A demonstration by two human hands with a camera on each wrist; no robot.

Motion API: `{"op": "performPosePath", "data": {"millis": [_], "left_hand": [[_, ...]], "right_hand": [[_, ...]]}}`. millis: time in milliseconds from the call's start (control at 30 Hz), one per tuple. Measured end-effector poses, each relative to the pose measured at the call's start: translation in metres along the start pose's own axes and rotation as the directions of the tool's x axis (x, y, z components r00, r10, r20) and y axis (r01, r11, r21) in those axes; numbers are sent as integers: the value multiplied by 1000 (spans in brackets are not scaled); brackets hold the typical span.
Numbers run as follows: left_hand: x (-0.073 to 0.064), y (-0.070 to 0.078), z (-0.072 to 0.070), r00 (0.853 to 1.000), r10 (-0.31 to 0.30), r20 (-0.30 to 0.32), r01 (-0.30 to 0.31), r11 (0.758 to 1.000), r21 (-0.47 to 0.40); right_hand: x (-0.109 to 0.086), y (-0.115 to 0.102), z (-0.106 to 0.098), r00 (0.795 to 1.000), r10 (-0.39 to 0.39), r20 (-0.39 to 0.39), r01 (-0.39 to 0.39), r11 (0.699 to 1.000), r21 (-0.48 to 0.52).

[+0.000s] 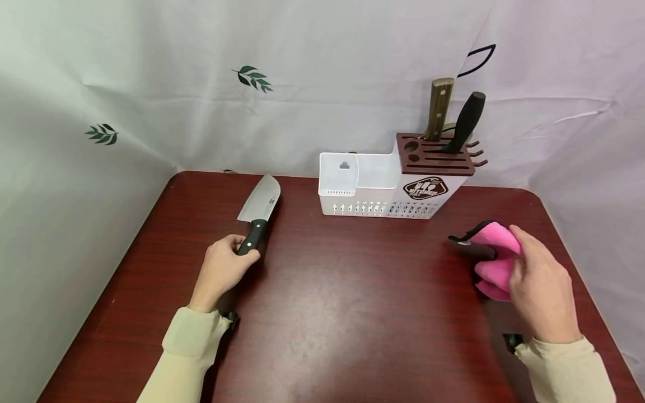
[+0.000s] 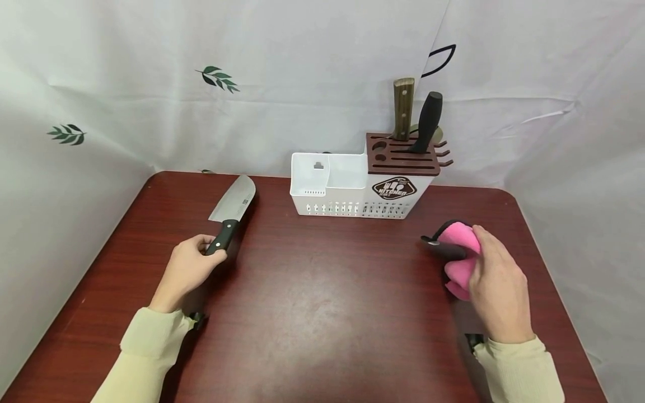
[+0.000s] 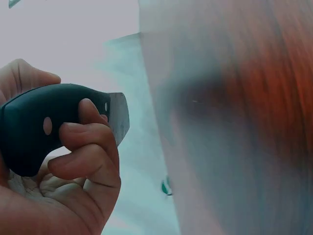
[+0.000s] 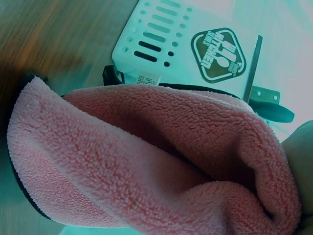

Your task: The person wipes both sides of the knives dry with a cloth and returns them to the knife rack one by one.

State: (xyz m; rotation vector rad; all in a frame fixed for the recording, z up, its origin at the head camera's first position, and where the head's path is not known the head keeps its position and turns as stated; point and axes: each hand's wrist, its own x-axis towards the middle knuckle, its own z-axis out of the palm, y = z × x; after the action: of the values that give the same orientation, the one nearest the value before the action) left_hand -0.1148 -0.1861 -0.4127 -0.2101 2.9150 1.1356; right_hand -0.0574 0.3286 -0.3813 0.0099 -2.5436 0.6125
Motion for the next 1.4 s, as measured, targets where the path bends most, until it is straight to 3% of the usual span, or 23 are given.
{"op": "performPosePath", "data": {"millis": [367, 633, 1000, 1400], "left_hand": [[-33, 18, -11, 994, 107, 27, -106, 994, -36], [-53, 31, -13, 983, 158, 96, -150, 985, -88], [-65, 38, -6, 943, 285, 174, -261, 954, -149], [-72, 56, 21, 896, 360, 260, -321, 930, -180]], "right_hand": [[1, -12, 2, 998, -46, -40, 47, 999, 22], [0, -21, 6, 998, -54, -40, 55, 998, 26], [2, -38, 11, 995, -93, -30, 94, 995, 38], [6, -51, 17, 991, -124, -45, 126, 990, 55]]}}
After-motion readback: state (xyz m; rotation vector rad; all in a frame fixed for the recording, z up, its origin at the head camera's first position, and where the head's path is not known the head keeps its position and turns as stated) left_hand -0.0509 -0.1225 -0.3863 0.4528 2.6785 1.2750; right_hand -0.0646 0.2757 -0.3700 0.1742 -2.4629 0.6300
